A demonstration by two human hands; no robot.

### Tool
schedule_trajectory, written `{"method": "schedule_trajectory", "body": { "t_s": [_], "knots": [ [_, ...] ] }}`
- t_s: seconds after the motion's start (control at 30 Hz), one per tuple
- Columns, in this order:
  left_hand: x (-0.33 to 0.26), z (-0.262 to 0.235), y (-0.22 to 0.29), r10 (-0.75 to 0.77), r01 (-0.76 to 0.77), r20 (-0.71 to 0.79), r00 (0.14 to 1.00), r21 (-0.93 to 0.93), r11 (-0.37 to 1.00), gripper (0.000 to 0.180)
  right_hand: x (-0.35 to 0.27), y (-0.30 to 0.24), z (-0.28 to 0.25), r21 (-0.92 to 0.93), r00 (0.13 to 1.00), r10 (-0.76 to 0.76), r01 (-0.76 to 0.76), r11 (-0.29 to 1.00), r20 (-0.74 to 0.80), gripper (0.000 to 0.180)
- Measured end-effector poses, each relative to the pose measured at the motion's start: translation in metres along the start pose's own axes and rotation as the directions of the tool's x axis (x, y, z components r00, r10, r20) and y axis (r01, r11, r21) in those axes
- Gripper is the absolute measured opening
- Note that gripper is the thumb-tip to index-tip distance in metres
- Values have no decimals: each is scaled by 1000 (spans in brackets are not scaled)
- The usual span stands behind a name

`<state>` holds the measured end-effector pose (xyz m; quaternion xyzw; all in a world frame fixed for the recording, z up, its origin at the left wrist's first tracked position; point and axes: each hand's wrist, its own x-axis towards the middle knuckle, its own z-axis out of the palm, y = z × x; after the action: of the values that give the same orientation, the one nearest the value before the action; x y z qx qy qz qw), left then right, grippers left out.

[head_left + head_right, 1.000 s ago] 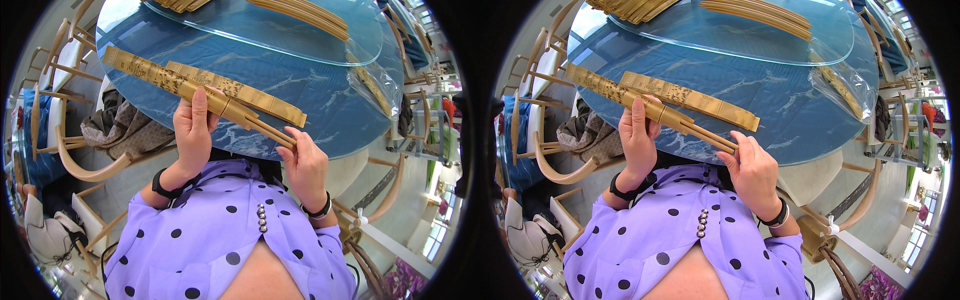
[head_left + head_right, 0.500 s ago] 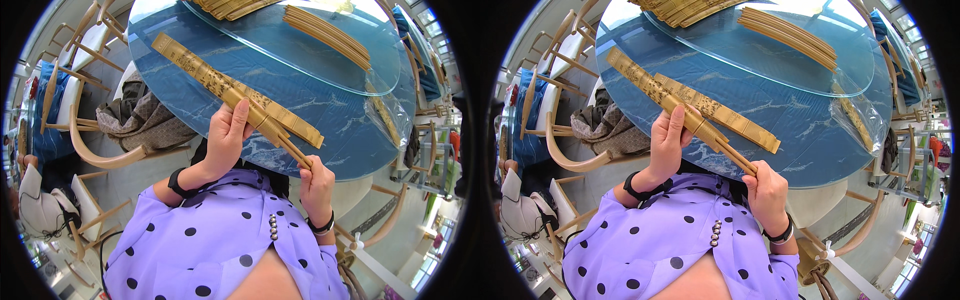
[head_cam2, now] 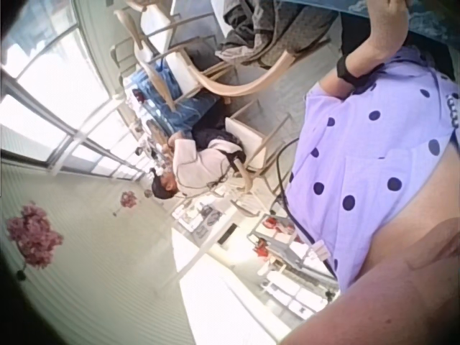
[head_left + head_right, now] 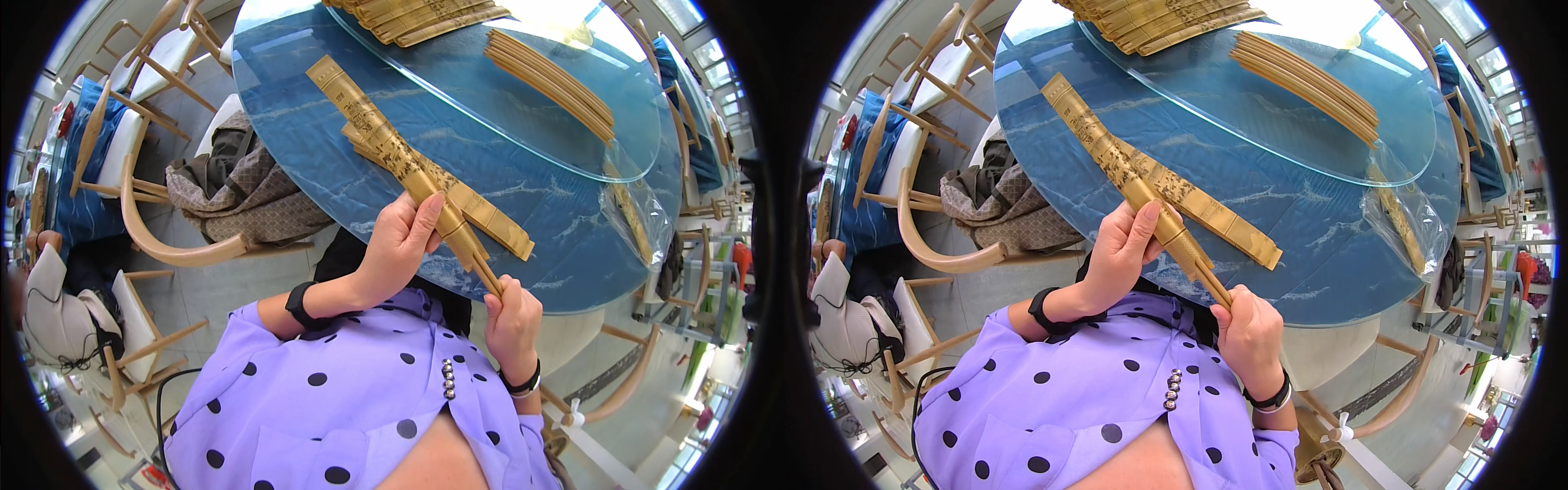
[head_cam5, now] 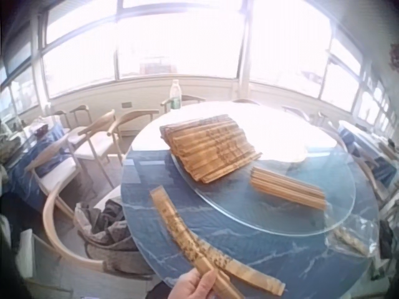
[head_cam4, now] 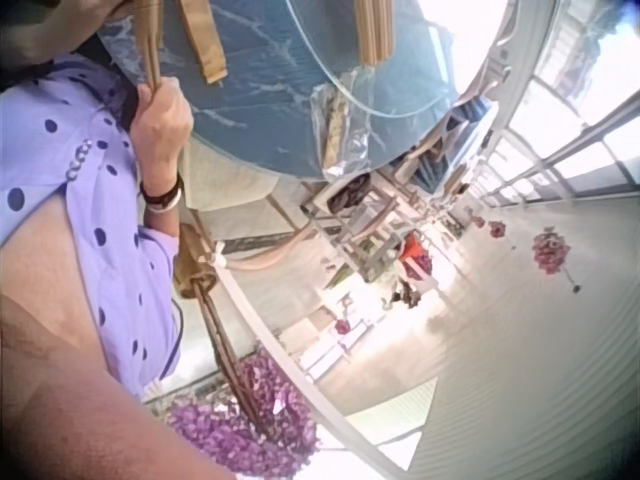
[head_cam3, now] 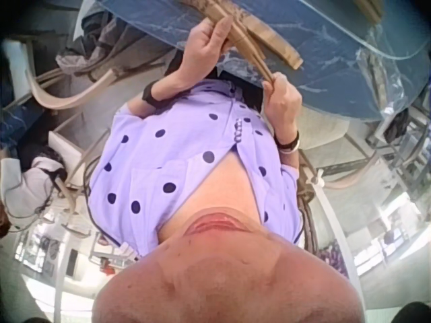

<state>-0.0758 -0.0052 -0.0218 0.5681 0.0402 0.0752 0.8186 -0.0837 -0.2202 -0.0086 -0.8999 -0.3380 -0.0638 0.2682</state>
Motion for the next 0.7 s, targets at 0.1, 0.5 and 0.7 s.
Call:
{"method": "schedule_trajectory", "body": {
  "t_s": [0.1, 0.5, 0.7],
  "knots": [
    [0, -3, 13, -64, 65, 8, 998, -114, 991, 40, -2, 2, 2, 2, 1000, 2, -2, 1000, -12, 31],
    [-5, 5, 5, 38, -36, -21, 999, 72, 997, 29, 8, -4, 3, 33, 997, -42, 44, 998, -58, 33],
    [5, -3, 2, 199, -193, -134, 971, 57, 980, 19, 3, -3, 4, 25, 995, -56, 58, 998, -78, 33]
  ]
}}
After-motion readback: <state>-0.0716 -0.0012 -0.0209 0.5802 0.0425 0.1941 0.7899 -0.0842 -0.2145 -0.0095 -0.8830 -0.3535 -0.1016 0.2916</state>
